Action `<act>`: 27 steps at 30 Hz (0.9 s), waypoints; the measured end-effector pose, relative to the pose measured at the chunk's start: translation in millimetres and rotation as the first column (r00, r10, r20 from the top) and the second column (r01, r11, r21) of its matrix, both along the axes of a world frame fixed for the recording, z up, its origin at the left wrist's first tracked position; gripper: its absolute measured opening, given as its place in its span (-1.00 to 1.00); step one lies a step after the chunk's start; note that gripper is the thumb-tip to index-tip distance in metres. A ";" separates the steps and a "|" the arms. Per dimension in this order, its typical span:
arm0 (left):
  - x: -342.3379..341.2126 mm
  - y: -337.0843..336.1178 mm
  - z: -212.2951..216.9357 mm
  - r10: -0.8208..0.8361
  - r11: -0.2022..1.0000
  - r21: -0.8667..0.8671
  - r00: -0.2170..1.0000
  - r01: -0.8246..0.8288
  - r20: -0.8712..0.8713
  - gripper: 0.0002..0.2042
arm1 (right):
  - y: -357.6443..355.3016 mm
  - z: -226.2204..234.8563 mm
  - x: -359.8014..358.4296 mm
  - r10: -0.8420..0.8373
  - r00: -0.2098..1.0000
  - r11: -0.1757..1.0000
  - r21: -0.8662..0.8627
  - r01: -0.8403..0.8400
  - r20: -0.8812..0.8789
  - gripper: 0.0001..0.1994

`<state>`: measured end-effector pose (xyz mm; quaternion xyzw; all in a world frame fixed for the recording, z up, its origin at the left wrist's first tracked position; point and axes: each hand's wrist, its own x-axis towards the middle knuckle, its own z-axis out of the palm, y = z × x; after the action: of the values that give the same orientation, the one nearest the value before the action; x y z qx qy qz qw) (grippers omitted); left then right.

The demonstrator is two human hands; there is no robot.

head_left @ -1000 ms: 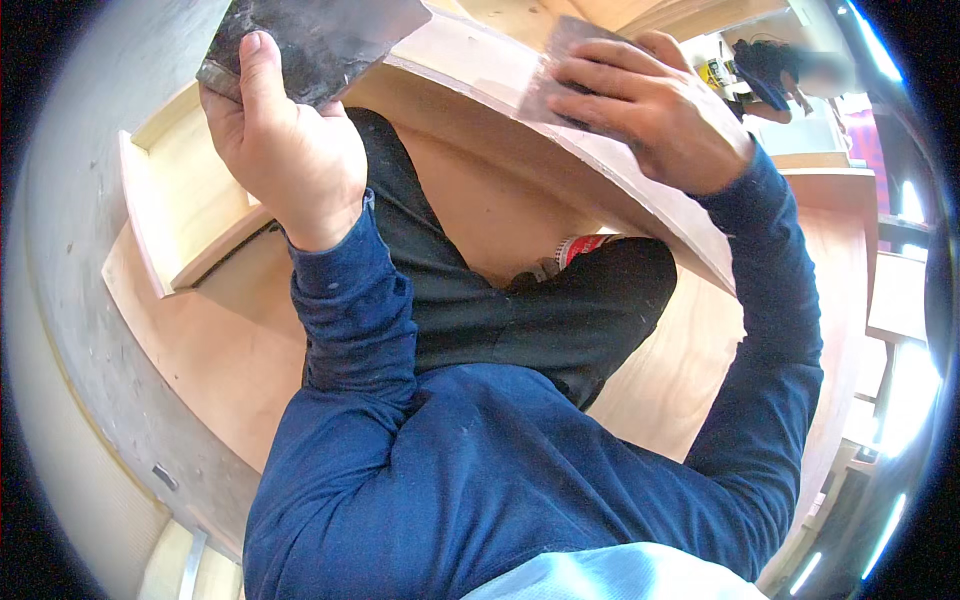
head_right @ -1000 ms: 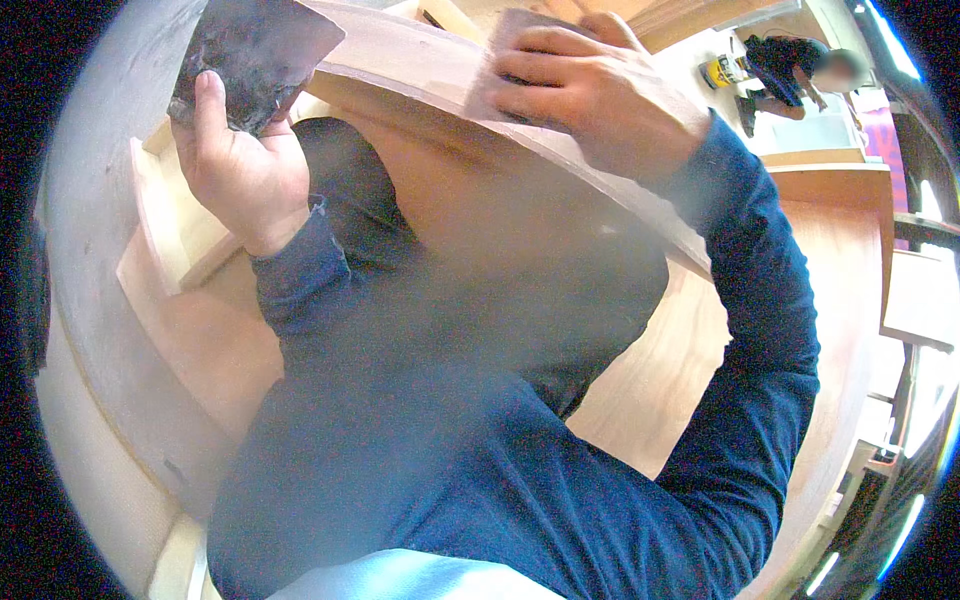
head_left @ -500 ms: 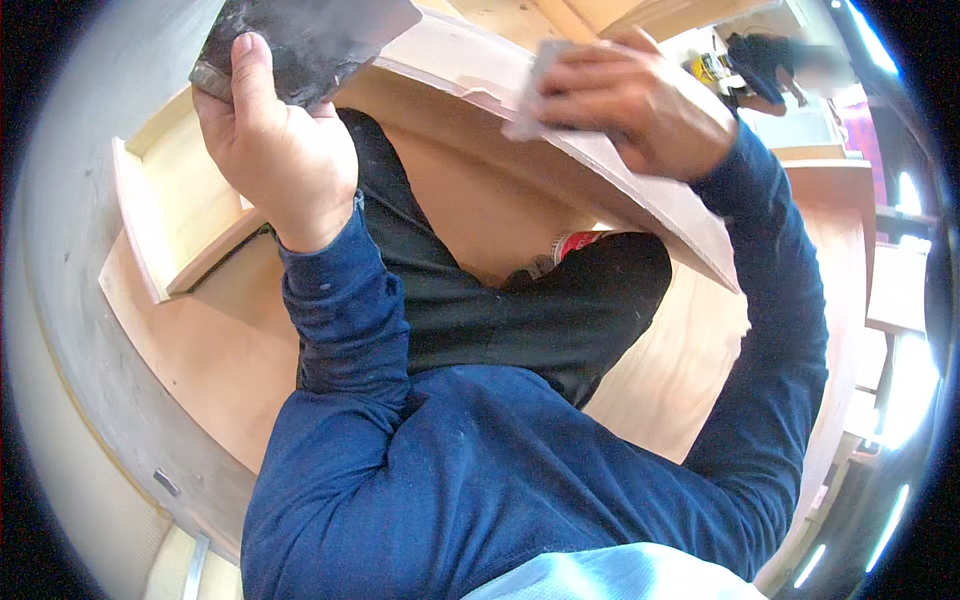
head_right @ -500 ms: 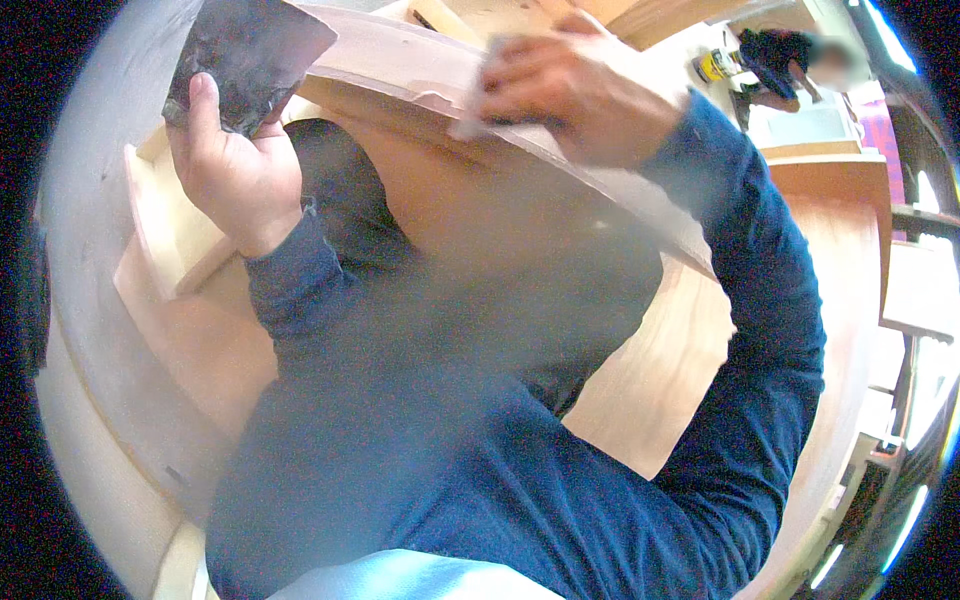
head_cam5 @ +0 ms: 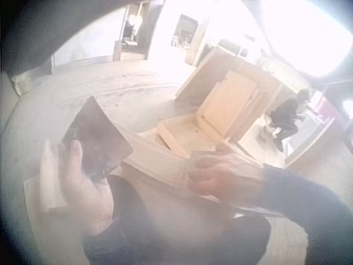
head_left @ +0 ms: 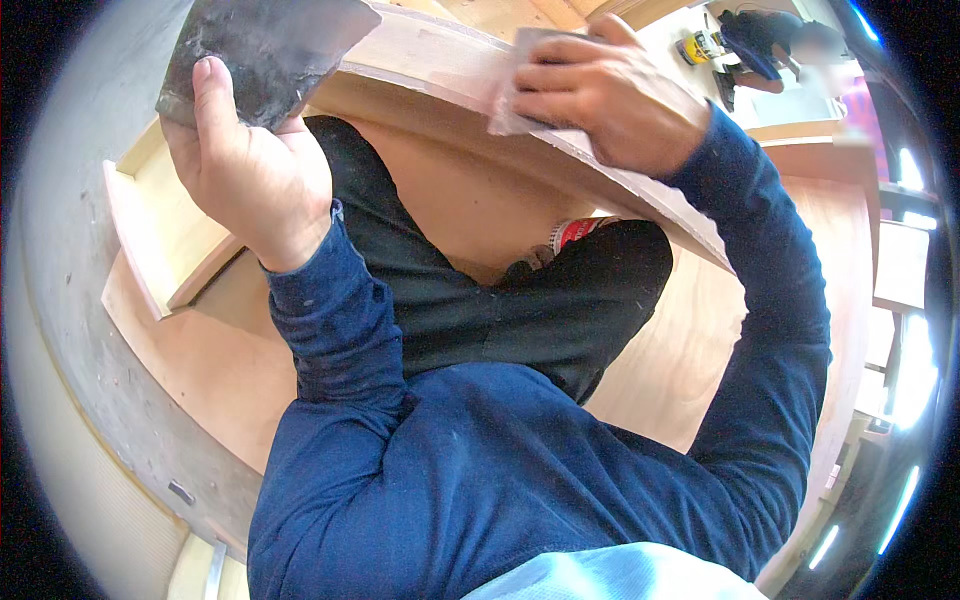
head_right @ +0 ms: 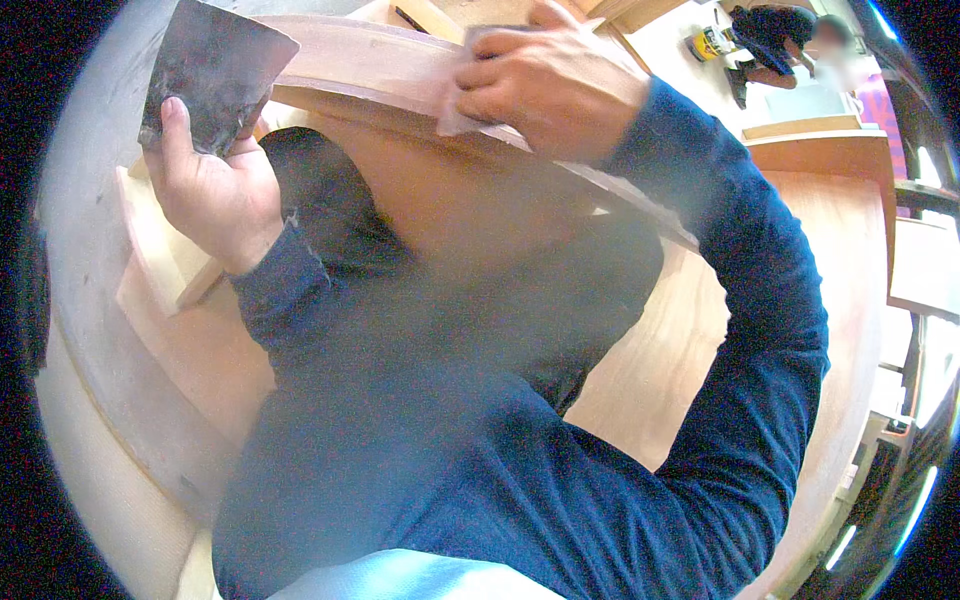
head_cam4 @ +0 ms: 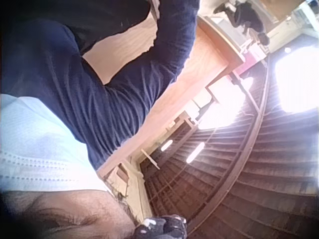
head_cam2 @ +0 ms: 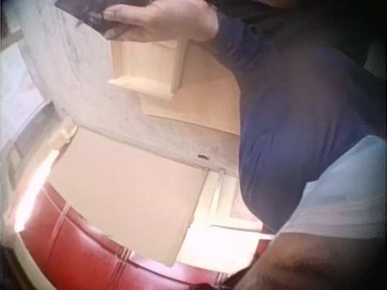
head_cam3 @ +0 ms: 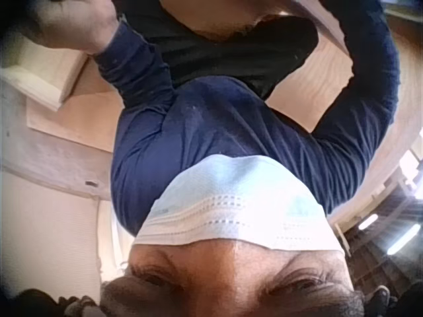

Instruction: Applying wood filler to a wooden furniture piece using a putty knife and sandpaper.

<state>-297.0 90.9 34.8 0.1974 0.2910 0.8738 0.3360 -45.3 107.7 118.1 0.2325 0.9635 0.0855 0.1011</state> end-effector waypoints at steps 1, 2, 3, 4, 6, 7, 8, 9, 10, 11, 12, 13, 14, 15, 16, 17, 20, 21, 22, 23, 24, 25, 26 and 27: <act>0.0 0.7 -0.3 0.000 1.000 -0.004 1.000 0.000 0.001 -0.68 | -5.2 1.6 8.9 -0.022 0.999 1.000 0.001 0.022 0.030 -0.47; 0.2 0.8 -0.5 0.012 1.000 -0.011 0.999 -0.012 -0.030 -0.67 | -9.5 4.4 16.2 0.013 1.000 1.000 0.018 -0.013 0.000 -0.47; -3.1 1.7 -0.5 0.021 1.000 -0.014 0.998 -0.022 -0.062 -0.66 | -12.7 9.3 19.5 -0.017 0.999 1.000 0.001 0.017 0.034 -0.47; -5.2 2.1 -0.4 0.030 0.999 -0.019 0.998 -0.032 -0.061 -0.66 | -15.1 11.7 20.4 -0.053 0.993 0.998 -0.020 0.055 0.106 -0.46; -11.8 2.3 -0.4 0.032 0.999 -0.018 0.999 -0.032 -0.012 -0.68 | -14.3 20.5 13.4 -0.096 0.974 0.992 -0.061 0.111 0.207 -0.45; -16.0 1.9 -0.2 0.048 0.999 -0.014 0.998 -0.048 -0.031 -0.68 | -12.3 22.2 5.9 -0.084 0.988 0.996 -0.026 0.088 0.130 -0.44; -20.1 1.7 -0.4 0.049 0.999 -0.014 0.999 -0.050 -0.017 -0.68 | -9.2 22.5 -3.2 -0.128 0.986 0.992 0.007 0.128 0.107 -0.43; -23.6 1.1 -0.9 0.048 0.999 -0.022 0.999 -0.048 0.019 -0.68 | -6.0 19.8 -12.9 -0.091 0.996 0.993 0.070 0.090 0.017 -0.44; -26.6 0.4 -2.2 0.064 0.998 -0.012 0.998 -0.064 -0.007 -0.68 | -1.7 15.9 -23.1 -0.034 0.999 0.997 0.069 0.036 -0.030 -0.44; -28.1 -0.7 -4.7 0.064 0.998 -0.014 0.998 -0.064 -0.004 -0.67 | 3.3 10.4 -33.3 0.046 0.996 0.982 0.187 -0.030 -0.080 -0.46; -30.2 -1.2 -7.4 0.064 0.998 -0.015 0.998 -0.064 -0.003 -0.67 | 7.6 4.8 -43.0 0.129 0.984 0.948 0.305 -0.087 -0.122 -0.49; -32.0 -1.8 -11.7 0.077 0.997 -0.014 0.997 -0.077 -0.008 -0.67 | 11.0 6.7 -46.6 0.154 0.950 0.983 0.140 -0.119 -0.272 -0.64; -31.7 -2.5 -16.3 0.054 0.998 0.025 0.998 -0.054 0.022 -0.68 | 15.4 7.2 -49.3 0.159 0.897 0.983 -0.023 -0.185 -0.411 -0.77; -35.9 -2.7 -21.2 0.009 0.992 0.126 1.000 -0.011 0.018 -0.69 | 17.7 3.3 -55.5 0.214 0.903 0.977 0.077 -0.200 -0.374 -0.78; -39.6 -2.8 -25.2 0.049 0.997 0.059 0.998 -0.052 0.046 -0.69 | 21.0 -2.0 -58.2 0.265 0.905 0.961 0.173 -0.218 -0.332 -0.78; -45.8 -2.3 -29.2 0.339 0.926 0.046 0.770 -0.376 -0.541 -0.71 | 22.6 -7.8 -63.7 0.092 0.934 0.995 -0.011 -0.102 -0.344 -0.78; -54.5 -2.1 -39.9 0.411 0.732 0.260 0.104 -0.630 -0.906 -0.70 | 32.0 -41.3 -72.0 0.150 0.984 0.945 0.306 -0.113 -0.100 -0.53; -56.3 -1.6 -38.8 0.408 0.749 0.259 0.117 -0.610 -0.905 -0.67 | 29.8 -40.9 -63.9 0.133 0.986 0.958 0.266 -0.102 -0.100 -0.56; -56.6 -1.4 -41.2 0.398 0.766 0.250 0.133 -0.593 -0.908 -0.64 | 28.1 -44.3 -55.7 0.204 0.969 0.941 0.299 -0.155 -0.140 -0.56; -56.8 -1.7 -40.5 0.388 0.782 0.240 0.149 -0.575 -0.909 -0.62 | 24.7 -41.7 -48.2 0.209 0.970 0.960 0.214 -0.180 -0.124 -0.54; -53.5 -1.8 -41.4 0.384 0.790 0.231 0.164 -0.568 -0.909 -0.62 | 21.4 -38.9 -38.9 0.156 0.986 0.984 0.092 -0.150 -0.059 -0.53; -53.2 -2.0 -40.8 0.385 0.788 0.230 0.166 -0.571 -0.908 -0.62 | 16.8 -31.7 -32.4 0.109 0.994 0.994 -0.011 -0.110 -0.014 -0.46; -50.8 -2.6 -40.6 0.387 0.784 0.226 0.172 -0.578 -0.906 -0.62 | 18.9 -26.0 -30.0 0.173 0.982 0.985 0.023 -0.171 -0.071 -0.46; -49.3 -2.8 -40.6 0.389 0.782 0.225 0.173 -0.582 -0.905 -0.62 | 20.7 -19.9 -31.3 0.136 0.987 0.991 -0.003 -0.137 -0.086 -0.43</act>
<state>-346.4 88.1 -5.8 0.5163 0.5472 0.6369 -0.1685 -76.6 128.4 98.2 0.1689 0.9810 0.0778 0.0549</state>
